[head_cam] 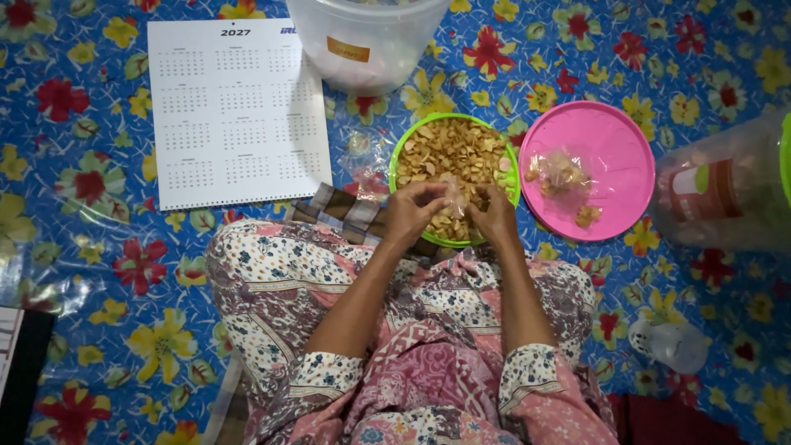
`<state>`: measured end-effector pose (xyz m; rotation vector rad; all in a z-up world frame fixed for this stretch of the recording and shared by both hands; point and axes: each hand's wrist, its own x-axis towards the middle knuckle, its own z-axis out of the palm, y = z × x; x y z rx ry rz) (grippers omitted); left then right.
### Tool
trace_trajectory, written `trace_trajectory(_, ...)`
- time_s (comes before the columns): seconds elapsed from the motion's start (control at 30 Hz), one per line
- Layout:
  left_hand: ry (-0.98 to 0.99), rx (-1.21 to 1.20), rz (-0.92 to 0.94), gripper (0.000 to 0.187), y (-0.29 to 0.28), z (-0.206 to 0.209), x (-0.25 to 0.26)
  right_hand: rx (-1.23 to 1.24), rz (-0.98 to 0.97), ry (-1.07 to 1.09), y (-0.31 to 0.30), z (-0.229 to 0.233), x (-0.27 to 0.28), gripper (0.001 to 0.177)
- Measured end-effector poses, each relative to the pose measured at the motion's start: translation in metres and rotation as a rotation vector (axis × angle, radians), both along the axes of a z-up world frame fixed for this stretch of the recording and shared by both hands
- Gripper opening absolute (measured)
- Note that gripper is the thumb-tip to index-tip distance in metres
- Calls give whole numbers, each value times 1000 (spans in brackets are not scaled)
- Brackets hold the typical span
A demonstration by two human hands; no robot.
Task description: Packaging small snack items into plastic bags from a bowl
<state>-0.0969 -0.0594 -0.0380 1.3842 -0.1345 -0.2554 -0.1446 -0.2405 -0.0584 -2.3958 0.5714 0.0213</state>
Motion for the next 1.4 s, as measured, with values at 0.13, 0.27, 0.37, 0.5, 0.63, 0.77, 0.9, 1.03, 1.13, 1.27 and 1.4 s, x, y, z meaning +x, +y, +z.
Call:
trace_trajectory(0.13, -39, 33, 3, 31, 1, 3, 0, -3, 14, -46, 1, 0, -2, 36)
trace_trajectory(0.27, -74, 75, -2, 30, 0, 3, 0, 103, -64, -102, 0, -3, -5, 28)
trace_trajectory(0.37, -98, 109, -8, 30, 1, 0, 1, 180, -136, -98, 8, 10, -10, 25)
trace_trajectory(0.5, -44, 56, -12, 30, 0, -4, -2, 233, -217, -104, 5, 16, -13, 24)
trace_trajectory(0.63, -58, 70, -14, 30, 2, -2, -1, 383, -301, -133, 27, 61, -23, 28)
trace_trajectory(0.77, -127, 178, -18, 29, 2, -6, 0, 634, -416, -196, 35, 74, -28, 38)
trace_trajectory(0.9, -135, 121, -10, 28, 6, 6, -2, 754, -433, -296, 32, 67, -28, 34)
trace_trajectory(1.03, -156, 109, -5, 28, 12, 27, -6, 773, -410, -325, 40, 85, -32, 30)
trace_trajectory(1.13, -169, 46, -37, 29, 19, 52, -6, 849, -400, -342, 41, 95, -38, 29)
trace_trajectory(1.27, -354, 94, -115, 27, 22, 62, 7, 881, -371, -367, 41, 115, -42, 30)
trace_trajectory(1.4, -518, 130, -192, 27, 25, 64, 32, 907, -353, -381, 35, 116, -41, 28)
